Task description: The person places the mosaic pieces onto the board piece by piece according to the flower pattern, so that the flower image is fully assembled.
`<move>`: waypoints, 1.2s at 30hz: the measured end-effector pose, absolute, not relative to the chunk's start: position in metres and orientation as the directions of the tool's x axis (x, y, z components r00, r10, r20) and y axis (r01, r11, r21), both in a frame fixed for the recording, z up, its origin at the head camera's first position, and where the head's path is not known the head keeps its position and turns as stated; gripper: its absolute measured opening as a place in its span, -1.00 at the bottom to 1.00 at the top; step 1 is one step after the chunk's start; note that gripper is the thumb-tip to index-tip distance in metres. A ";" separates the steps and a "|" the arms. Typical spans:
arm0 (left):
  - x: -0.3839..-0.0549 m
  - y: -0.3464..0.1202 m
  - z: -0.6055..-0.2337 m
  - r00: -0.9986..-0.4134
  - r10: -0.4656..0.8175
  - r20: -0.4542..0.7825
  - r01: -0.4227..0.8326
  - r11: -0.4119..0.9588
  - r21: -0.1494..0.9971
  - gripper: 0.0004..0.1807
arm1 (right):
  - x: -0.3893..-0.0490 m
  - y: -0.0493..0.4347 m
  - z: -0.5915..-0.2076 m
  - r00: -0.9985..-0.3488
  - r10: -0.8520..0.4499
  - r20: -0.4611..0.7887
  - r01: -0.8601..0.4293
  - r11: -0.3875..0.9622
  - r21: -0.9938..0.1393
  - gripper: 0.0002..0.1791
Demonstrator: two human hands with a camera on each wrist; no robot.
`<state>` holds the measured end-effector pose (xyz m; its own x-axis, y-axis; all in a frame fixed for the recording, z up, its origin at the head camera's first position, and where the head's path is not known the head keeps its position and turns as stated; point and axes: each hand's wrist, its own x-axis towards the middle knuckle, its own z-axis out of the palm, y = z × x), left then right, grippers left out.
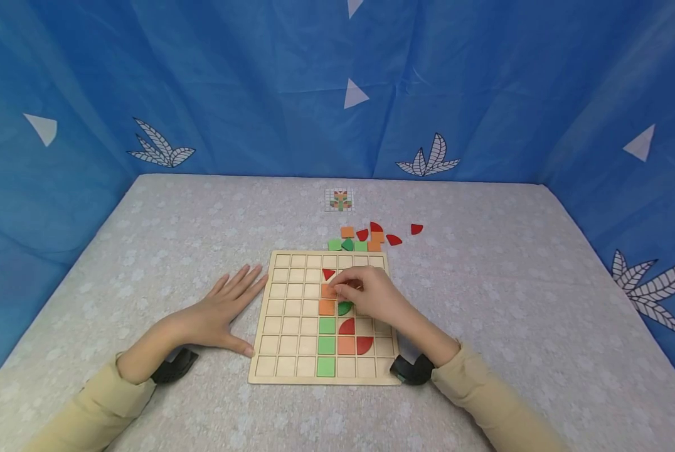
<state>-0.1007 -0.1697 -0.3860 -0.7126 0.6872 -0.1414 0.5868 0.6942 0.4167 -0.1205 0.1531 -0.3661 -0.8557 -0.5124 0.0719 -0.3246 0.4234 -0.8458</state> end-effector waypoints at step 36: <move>-0.100 -0.170 -0.384 -0.705 0.692 -0.153 0.588 0.692 0.419 0.37 | -0.203 0.222 -0.384 -0.979 -0.182 0.088 -0.196 0.754 -0.627 -0.69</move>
<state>-0.1004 -0.1698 -0.3835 -0.7052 0.6924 -0.1528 0.5882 0.6916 0.4193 -0.2032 0.2223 -0.3844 -0.9794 -0.1818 0.0882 -0.1964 0.7539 -0.6269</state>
